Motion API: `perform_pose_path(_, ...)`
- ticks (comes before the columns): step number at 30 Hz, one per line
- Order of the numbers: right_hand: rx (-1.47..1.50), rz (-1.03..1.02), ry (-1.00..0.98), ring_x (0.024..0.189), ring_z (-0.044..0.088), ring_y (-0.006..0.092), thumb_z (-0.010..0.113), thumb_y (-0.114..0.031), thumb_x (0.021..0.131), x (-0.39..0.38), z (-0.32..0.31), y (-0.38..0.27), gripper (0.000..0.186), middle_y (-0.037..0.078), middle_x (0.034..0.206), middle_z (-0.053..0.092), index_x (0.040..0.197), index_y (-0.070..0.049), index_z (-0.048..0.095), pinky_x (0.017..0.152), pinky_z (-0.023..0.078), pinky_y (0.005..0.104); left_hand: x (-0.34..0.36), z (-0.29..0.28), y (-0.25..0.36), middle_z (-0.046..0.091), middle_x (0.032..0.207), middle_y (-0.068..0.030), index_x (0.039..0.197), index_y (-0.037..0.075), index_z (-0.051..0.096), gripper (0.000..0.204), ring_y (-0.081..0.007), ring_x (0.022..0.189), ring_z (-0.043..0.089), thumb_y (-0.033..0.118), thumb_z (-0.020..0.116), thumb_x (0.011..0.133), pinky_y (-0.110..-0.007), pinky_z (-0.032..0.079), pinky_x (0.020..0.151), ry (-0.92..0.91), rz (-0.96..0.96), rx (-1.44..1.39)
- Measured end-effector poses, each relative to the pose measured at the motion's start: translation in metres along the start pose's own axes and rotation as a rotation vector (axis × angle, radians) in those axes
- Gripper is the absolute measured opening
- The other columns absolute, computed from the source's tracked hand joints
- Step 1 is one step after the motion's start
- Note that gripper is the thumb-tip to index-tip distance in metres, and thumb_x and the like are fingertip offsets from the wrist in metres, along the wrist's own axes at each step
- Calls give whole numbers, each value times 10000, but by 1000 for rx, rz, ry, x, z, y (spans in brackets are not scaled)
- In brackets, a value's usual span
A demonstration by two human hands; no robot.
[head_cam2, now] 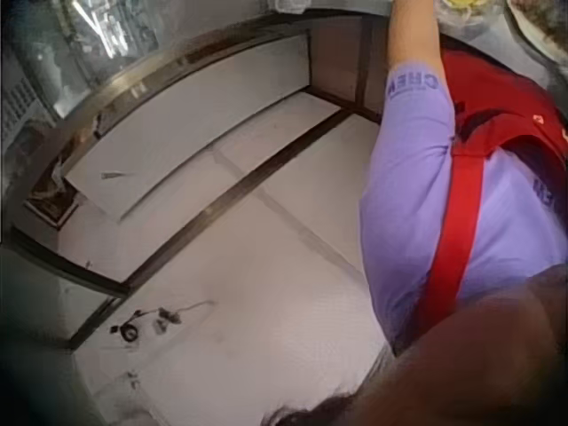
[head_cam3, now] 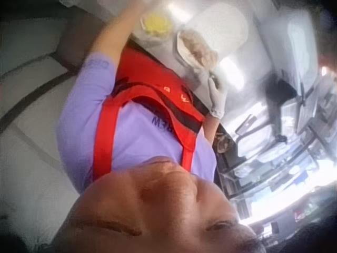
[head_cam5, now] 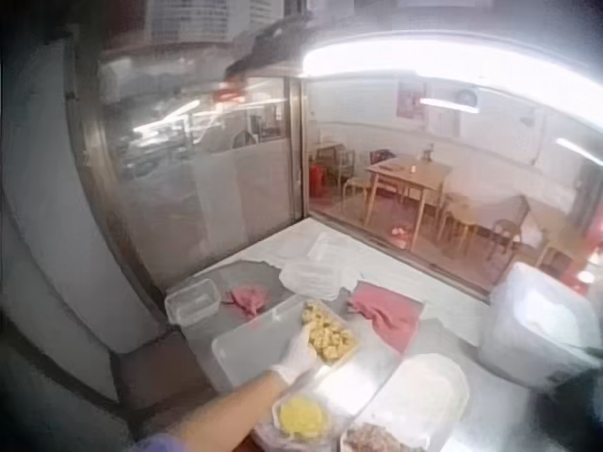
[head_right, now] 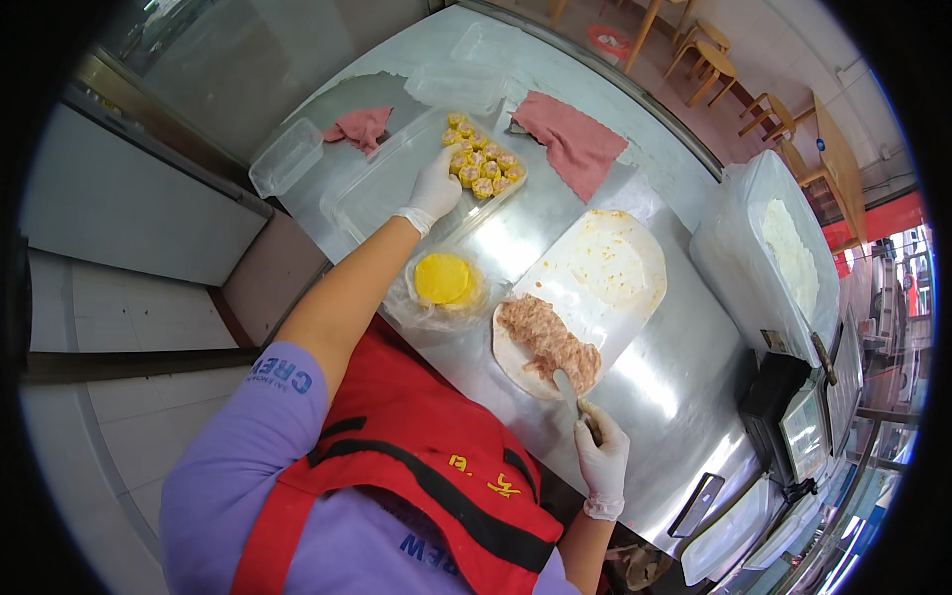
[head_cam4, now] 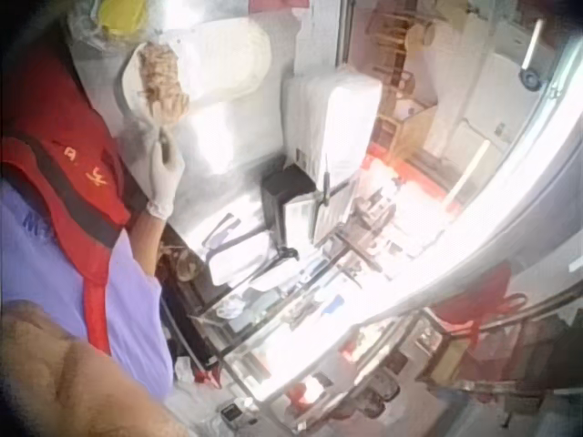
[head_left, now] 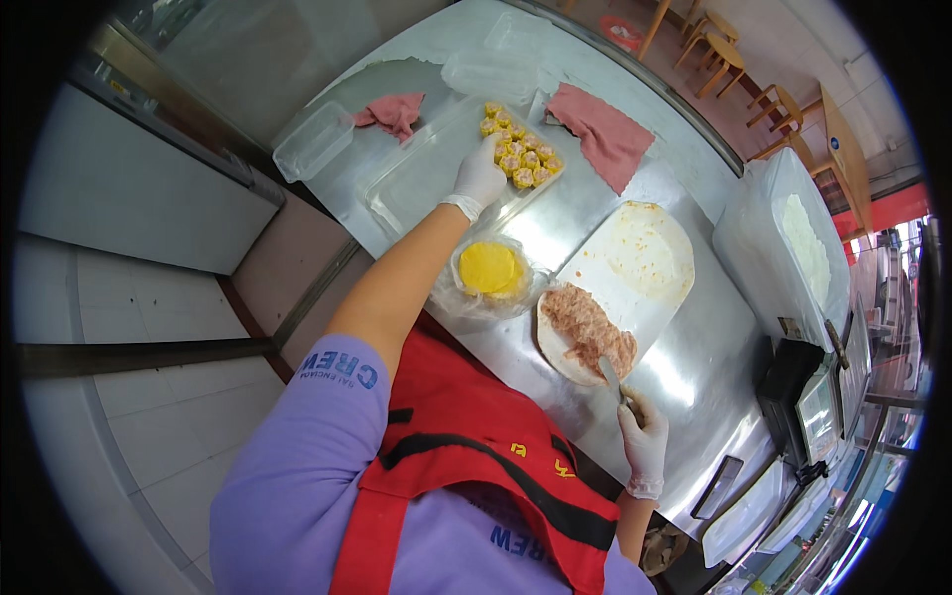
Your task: The person prepares dim sum by placing meat filling onto a yellow wrapper with a spatula, folding the wrapper around the filling by hand, and placing the finished pieces into a plastic container.
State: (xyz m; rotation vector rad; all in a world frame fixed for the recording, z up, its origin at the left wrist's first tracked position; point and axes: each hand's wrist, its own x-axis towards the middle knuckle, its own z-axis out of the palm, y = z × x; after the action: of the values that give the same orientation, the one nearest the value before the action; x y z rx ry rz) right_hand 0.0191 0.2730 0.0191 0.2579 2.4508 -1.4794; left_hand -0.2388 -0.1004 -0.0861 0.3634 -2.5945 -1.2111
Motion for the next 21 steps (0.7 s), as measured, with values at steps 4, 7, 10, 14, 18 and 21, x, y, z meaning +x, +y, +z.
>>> perform_pose_path(4, 31, 17, 7, 683, 474, 49, 610, 1, 846, -1, 2, -1, 296, -33, 759, 548, 1139, 4, 654, 623, 419, 200, -11, -11, -5, 616, 1111, -240, 1283, 59, 512, 491, -418, 1008, 588, 6, 505, 795, -417, 474, 882, 133, 90, -44)
perform_pose_path(7, 90, 41, 27, 676, 463, 49, 612, 1, 846, -3, 4, -3, 301, -38, 758, 533, 1145, -5, 655, 619, 413, 203, -55, -42, 9, 653, 962, -173, 1166, 79, 613, 352, -285, 894, 637, 39, 577, 818, -326, 500, 776, 76, 234, -230)
perform_pose_path(10, 83, 29, -41, 714, 470, 46, 604, -29, 861, 0, 11, 4, 337, -48, 809, 540, 1197, -28, 622, 647, 398, 191, -116, -90, 43, 629, 862, -112, 881, 18, 648, 86, -225, 787, 621, 69, 625, 816, -296, 486, 695, -178, 366, -119)
perform_pose_path(14, 17, -33, -72, 707, 488, 55, 613, 1, 845, 3, 24, -5, 309, -28, 771, 552, 1152, -8, 642, 660, 434, 213, -153, -86, 33, 584, 1066, -137, 1018, 35, 605, 341, -312, 946, 583, 216, 717, 751, -377, 490, 815, -332, 386, 219)
perform_pose_path(18, 110, -46, -112, 679, 433, 36, 602, -3, 861, -1, 38, -15, 325, -62, 763, 486, 1185, -9, 618, 614, 378, 189, -164, -84, 40, 483, 1271, -157, 1226, 63, 517, 644, -365, 1098, 510, 318, 766, 690, -430, 451, 938, -319, 430, 429)
perform_pose_path(21, 134, -52, -147, 665, 424, 35, 598, -3, 862, -8, 42, -13, 326, -66, 749, 470, 1188, -9, 615, 600, 368, 190, -166, -80, 32, 463, 1299, -158, 1287, 72, 480, 714, -371, 1147, 479, 309, 771, 680, -435, 438, 965, -357, 343, 434)
